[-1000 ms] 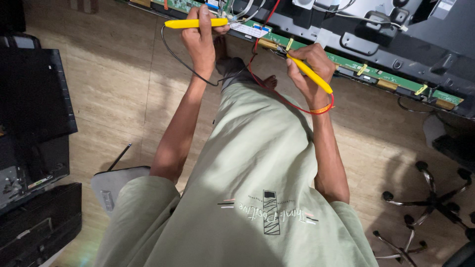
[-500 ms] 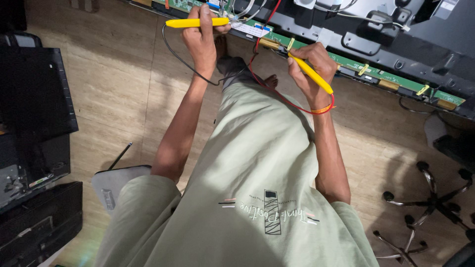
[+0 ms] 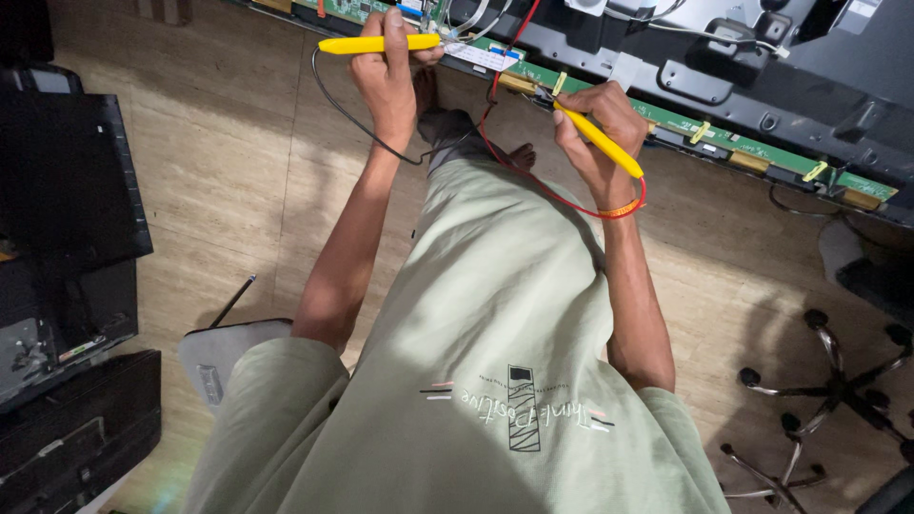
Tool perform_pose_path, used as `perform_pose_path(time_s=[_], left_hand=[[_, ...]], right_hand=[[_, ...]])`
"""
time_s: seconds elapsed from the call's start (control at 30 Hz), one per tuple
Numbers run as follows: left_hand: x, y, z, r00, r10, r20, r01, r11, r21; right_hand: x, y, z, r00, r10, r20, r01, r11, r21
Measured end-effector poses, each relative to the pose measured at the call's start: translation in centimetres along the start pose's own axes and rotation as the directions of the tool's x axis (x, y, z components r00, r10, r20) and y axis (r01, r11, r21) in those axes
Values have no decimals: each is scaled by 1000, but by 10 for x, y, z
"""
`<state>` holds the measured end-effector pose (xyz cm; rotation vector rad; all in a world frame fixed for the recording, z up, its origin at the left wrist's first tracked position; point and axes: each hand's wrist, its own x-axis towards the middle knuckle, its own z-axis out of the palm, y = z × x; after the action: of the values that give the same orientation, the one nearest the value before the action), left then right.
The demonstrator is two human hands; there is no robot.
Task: The person uses a multimeter to test points on the circuit board of a disassembled television. They then connect a power cable to the TV and continue to adjust and secure internal ribbon cables and connectors.
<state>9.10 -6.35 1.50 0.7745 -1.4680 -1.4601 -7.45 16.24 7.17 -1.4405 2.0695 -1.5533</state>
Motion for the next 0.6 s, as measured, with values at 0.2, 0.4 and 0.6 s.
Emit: perform_pose_path(time_s=[0.2, 0.4, 0.6], left_hand=[[-2, 2, 2, 1000, -10, 16, 11, 998, -63], [-3, 3, 2, 1000, 15, 24, -13, 999, -46], [-1, 1, 3, 1000, -5, 22, 5, 999, -31]], right_hand=[[-1, 1, -1, 1000, 5, -14, -5, 1000, 0], [-3, 0, -1, 1000, 17, -11, -17, 1000, 11], [-1, 3, -3, 1000, 10, -3, -10, 1000, 15]])
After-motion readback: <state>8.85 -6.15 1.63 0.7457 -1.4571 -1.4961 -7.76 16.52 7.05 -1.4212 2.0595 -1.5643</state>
